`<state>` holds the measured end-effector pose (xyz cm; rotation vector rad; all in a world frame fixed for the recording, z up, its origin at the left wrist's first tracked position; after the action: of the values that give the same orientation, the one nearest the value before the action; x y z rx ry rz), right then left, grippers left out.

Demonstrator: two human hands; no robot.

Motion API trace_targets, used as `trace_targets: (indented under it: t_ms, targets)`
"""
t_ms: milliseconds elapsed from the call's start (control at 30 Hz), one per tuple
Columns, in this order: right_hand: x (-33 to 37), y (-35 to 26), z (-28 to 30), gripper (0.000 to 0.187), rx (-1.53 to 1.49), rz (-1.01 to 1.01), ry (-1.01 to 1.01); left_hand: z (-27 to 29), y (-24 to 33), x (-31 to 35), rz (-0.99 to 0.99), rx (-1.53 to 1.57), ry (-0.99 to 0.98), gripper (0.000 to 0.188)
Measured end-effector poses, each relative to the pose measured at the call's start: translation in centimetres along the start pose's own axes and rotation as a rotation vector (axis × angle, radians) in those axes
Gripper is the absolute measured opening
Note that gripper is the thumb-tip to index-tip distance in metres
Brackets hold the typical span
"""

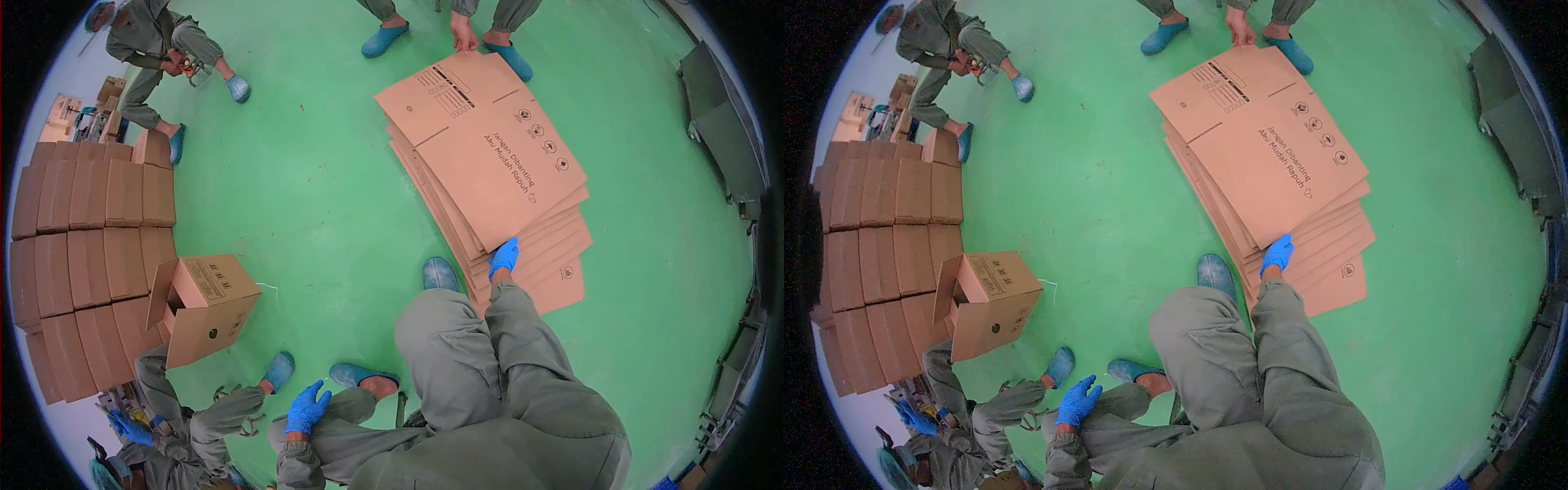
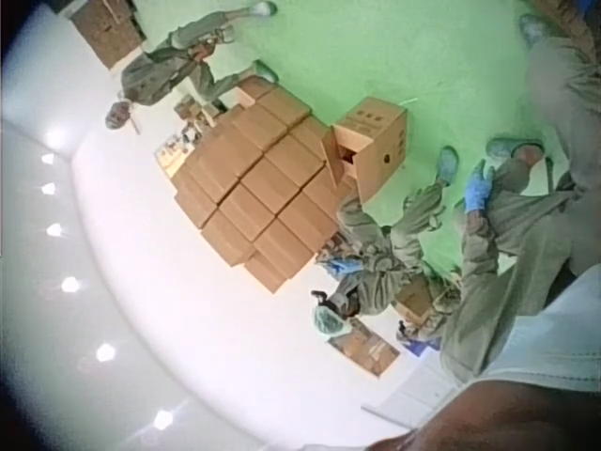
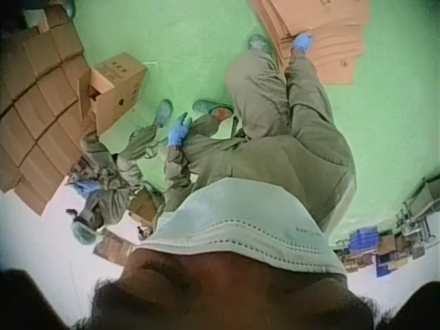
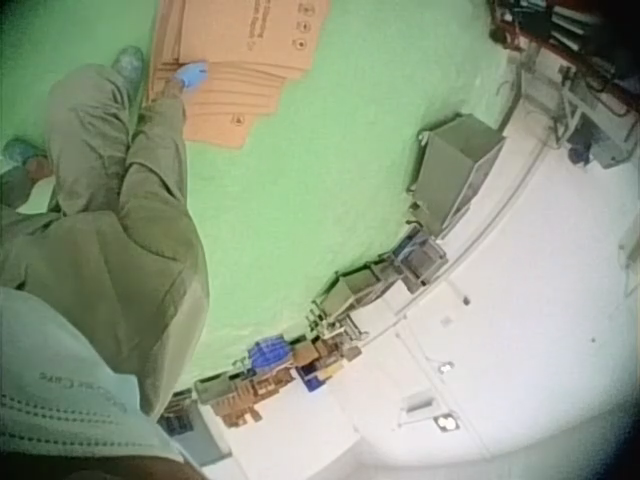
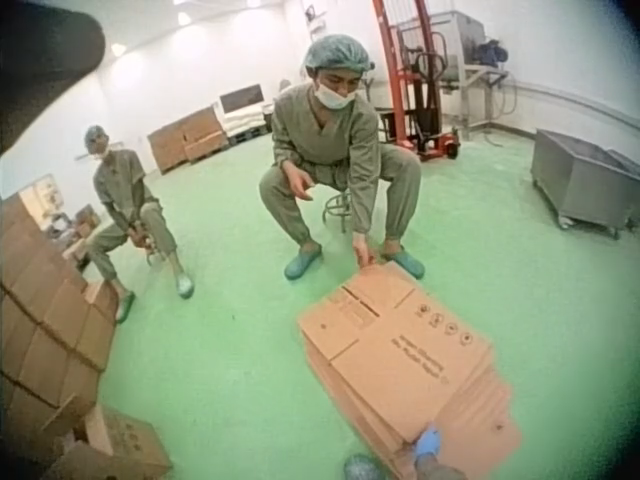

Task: Manually assemble and fold cardboard shipping boxes on a warehouse floor.

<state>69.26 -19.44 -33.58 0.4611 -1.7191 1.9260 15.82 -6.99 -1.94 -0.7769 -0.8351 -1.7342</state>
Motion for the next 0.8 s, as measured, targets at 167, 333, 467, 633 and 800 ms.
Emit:
trace_targets:
  t_ms: [167,333,467,633,800]
  targets:
    - [2.5,2.5,-2.6,0.056,-0.185,-0.163,-0.239,1.2,-2.0,1.5,0.055,0.001,0.025,0.054]
    - [-2.6,5.0,-0.6,0.044,0.021,0.024,-0.095,0.9,-0.5,-0.3,0.015,0.004,-0.004,0.054]
    - [-6.3,4.0,2.6,0.038,-0.053,0.03,-0.215,0.2,1.2,-1.9,-0.027,0.017,-0.059,0.054]
    - [-0.7,2.1,0.9,0.049,-0.086,-0.179,-0.281,0.0,-0.4,-0.9,0.019,-0.005,-0.04,0.054]
    - [3.1,-1.2,-0.1,0.054,-0.076,-0.246,-0.219,0.2,-1.5,-0.5,0.017,-0.011,-0.026,0.055]
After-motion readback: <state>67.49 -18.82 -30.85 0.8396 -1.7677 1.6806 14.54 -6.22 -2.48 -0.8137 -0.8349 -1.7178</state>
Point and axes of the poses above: each hand's wrist, its own x-axis away from the middle knuckle, its own z-axis out of the back of the hand, y = z × x, the point moved 1 cm from there along -x, towards the middle knuckle, and after that the axes turned 7 degrees about -y, right-handed, at the moved point
